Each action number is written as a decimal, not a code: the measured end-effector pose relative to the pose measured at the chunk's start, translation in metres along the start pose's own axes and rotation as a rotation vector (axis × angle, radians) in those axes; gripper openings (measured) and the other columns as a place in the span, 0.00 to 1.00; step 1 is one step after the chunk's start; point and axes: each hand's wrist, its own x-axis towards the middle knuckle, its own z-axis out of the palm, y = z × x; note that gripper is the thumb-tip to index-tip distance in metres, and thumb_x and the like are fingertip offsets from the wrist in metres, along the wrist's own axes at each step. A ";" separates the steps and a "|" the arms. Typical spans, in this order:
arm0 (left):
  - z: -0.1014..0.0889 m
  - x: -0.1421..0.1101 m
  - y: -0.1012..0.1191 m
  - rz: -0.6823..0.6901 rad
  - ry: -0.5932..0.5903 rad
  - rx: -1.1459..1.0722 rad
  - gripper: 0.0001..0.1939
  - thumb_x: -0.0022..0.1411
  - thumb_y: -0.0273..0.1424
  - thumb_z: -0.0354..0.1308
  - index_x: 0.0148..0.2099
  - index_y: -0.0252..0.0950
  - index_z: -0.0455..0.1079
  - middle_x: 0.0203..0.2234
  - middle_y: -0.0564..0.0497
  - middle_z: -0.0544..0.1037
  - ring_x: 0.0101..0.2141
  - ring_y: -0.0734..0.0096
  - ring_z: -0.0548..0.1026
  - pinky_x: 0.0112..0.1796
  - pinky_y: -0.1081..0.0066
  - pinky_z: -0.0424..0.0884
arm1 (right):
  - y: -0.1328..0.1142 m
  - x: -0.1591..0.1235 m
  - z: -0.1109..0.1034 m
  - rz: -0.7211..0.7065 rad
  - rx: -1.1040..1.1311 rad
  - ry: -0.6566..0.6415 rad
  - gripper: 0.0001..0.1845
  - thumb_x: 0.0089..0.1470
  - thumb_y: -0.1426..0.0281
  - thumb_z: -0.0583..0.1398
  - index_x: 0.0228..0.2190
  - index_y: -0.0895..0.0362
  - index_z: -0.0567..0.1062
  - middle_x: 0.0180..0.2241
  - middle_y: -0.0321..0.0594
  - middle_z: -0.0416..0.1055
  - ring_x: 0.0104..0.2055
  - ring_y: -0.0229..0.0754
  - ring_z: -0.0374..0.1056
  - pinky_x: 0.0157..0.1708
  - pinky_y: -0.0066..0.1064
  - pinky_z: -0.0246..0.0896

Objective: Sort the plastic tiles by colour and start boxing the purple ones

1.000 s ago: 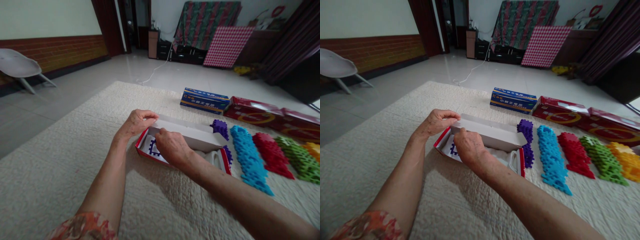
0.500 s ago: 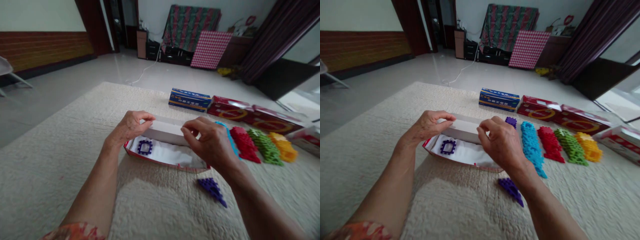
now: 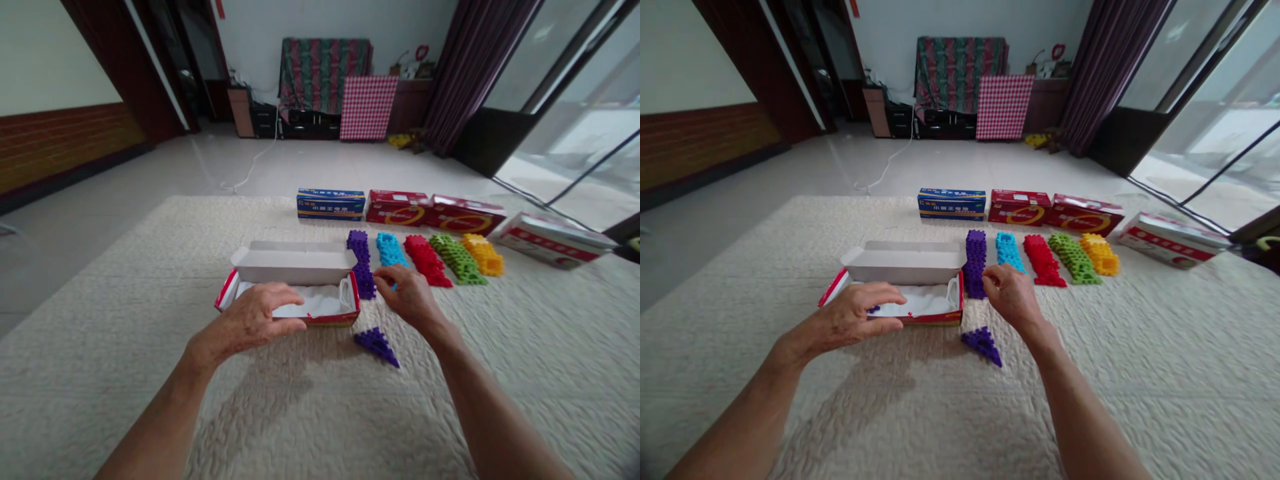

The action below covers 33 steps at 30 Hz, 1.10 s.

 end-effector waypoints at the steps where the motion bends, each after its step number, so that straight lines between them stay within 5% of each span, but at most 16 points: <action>1: 0.001 -0.005 -0.001 0.001 -0.012 0.021 0.14 0.62 0.38 0.59 0.47 0.39 0.75 0.43 0.48 0.79 0.42 0.65 0.77 0.45 0.66 0.72 | 0.000 0.000 -0.001 0.001 0.003 0.002 0.12 0.55 0.71 0.54 0.33 0.58 0.78 0.29 0.41 0.75 0.31 0.40 0.68 0.33 0.30 0.59; 7: 0.014 -0.016 -0.015 0.027 -0.001 0.124 0.14 0.64 0.23 0.49 0.39 0.38 0.77 0.32 0.49 0.80 0.36 0.67 0.77 0.40 0.67 0.72 | 0.000 0.000 0.000 0.002 0.036 0.004 0.12 0.55 0.71 0.54 0.32 0.58 0.78 0.29 0.41 0.75 0.31 0.40 0.69 0.34 0.30 0.60; 18: 0.023 0.018 -0.054 0.009 0.132 0.231 0.14 0.63 0.23 0.49 0.39 0.38 0.76 0.34 0.49 0.80 0.37 0.65 0.76 0.43 0.64 0.72 | 0.012 0.006 0.016 0.007 0.044 -0.011 0.11 0.56 0.70 0.55 0.34 0.58 0.78 0.31 0.42 0.74 0.34 0.40 0.69 0.37 0.31 0.62; 22: 0.020 0.028 -0.052 0.010 0.191 0.261 0.12 0.63 0.24 0.51 0.41 0.37 0.76 0.36 0.47 0.79 0.38 0.64 0.76 0.44 0.62 0.73 | 0.015 0.007 0.020 0.019 -0.047 -0.024 0.12 0.56 0.69 0.56 0.38 0.58 0.78 0.36 0.44 0.74 0.38 0.43 0.70 0.40 0.33 0.62; 25: 0.021 0.028 -0.038 0.066 0.350 0.306 0.12 0.63 0.25 0.52 0.46 0.35 0.74 0.43 0.43 0.78 0.44 0.60 0.75 0.46 0.58 0.73 | 0.016 0.007 0.022 0.014 -0.120 -0.049 0.13 0.56 0.68 0.57 0.40 0.57 0.78 0.39 0.45 0.73 0.41 0.45 0.69 0.42 0.35 0.62; 29: 0.044 0.018 -0.019 0.241 0.531 0.292 0.13 0.63 0.22 0.51 0.47 0.36 0.73 0.40 0.44 0.78 0.43 0.62 0.75 0.46 0.60 0.74 | 0.017 0.009 0.024 0.014 -0.135 -0.085 0.13 0.55 0.68 0.57 0.41 0.56 0.77 0.39 0.45 0.72 0.41 0.45 0.69 0.42 0.35 0.62; 33: 0.079 0.007 -0.021 0.365 0.346 0.245 0.12 0.63 0.22 0.50 0.44 0.34 0.73 0.33 0.45 0.78 0.37 0.65 0.76 0.38 0.66 0.77 | 0.020 0.010 0.029 0.026 -0.138 -0.124 0.14 0.56 0.68 0.56 0.42 0.57 0.77 0.39 0.45 0.72 0.40 0.45 0.70 0.41 0.34 0.62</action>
